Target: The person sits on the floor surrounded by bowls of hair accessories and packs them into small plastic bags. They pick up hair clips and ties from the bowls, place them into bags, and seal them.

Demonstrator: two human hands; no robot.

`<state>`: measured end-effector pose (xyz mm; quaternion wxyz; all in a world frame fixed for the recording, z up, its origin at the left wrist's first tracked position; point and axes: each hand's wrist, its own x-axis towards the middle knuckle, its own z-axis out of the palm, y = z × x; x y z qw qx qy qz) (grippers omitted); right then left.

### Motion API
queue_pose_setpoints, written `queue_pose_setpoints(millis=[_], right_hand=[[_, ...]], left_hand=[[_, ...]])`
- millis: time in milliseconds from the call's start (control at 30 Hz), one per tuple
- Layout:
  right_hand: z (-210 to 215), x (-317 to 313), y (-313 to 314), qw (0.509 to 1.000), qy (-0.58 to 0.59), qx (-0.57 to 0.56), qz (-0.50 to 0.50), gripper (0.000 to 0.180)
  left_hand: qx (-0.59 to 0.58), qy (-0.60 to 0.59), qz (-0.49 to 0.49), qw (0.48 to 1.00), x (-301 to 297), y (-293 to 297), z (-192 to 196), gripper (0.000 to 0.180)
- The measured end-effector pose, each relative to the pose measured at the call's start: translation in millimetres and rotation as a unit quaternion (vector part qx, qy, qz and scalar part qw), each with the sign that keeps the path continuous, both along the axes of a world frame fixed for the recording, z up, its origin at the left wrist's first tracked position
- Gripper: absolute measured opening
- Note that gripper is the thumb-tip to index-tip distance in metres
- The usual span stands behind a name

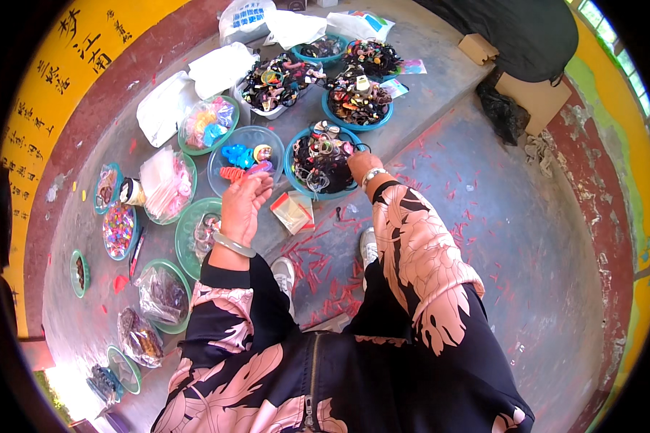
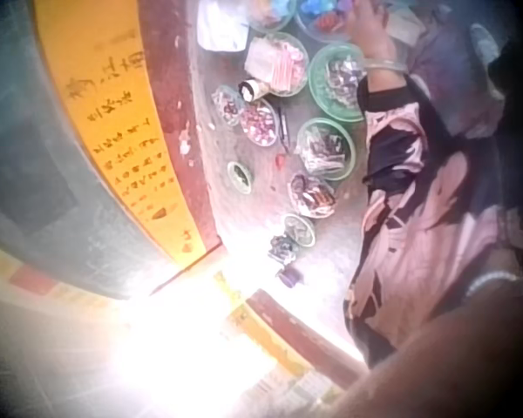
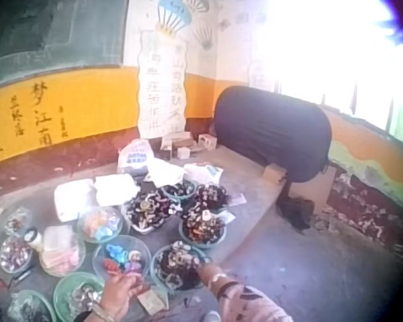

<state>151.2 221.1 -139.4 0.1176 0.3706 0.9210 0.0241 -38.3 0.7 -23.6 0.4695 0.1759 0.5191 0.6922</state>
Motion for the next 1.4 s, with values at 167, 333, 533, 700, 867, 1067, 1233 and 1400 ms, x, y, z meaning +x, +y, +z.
queue_pose_setpoints(millis=[167,333,533,700,867,1067,1233,1400], right_hand=[[13,-4,-6,1.000,0.012,0.007,0.017,0.021],[19,3,-6,0.999,-0.014,0.001,0.030,0.021],[6,-5,-3,0.999,0.028,0.015,-0.010,0.020],[-1,-7,13,1.000,0.000,0.010,0.005,0.020],[12,2,30,0.984,0.121,-0.125,-0.049,0.020],[29,15,30,0.926,0.309,-0.189,-0.103,0.016],[31,13,16,0.966,0.222,-0.101,-0.089,0.015],[34,2,-2,0.988,0.100,-0.084,-0.080,0.024]], left_hand=[[0.001,0.005,0.006,1.000,-3,-2,-4,0.019],[-0.006,0.007,0.005,1.000,-2,-4,0,0.019],[-0.012,0.004,0.002,1.000,2,-2,2,0.020],[-0.021,-0.001,-0.010,1.000,-1,-2,-1,0.020],[-0.013,-0.001,-0.007,1.000,-4,-6,-1,0.020],[-0.009,0.002,0.004,1.000,-1,-6,3,0.020],[-0.011,0.000,-0.004,1.000,1,-7,5,0.020],[-0.009,0.004,-0.008,1.000,-1,-7,1,0.020]])
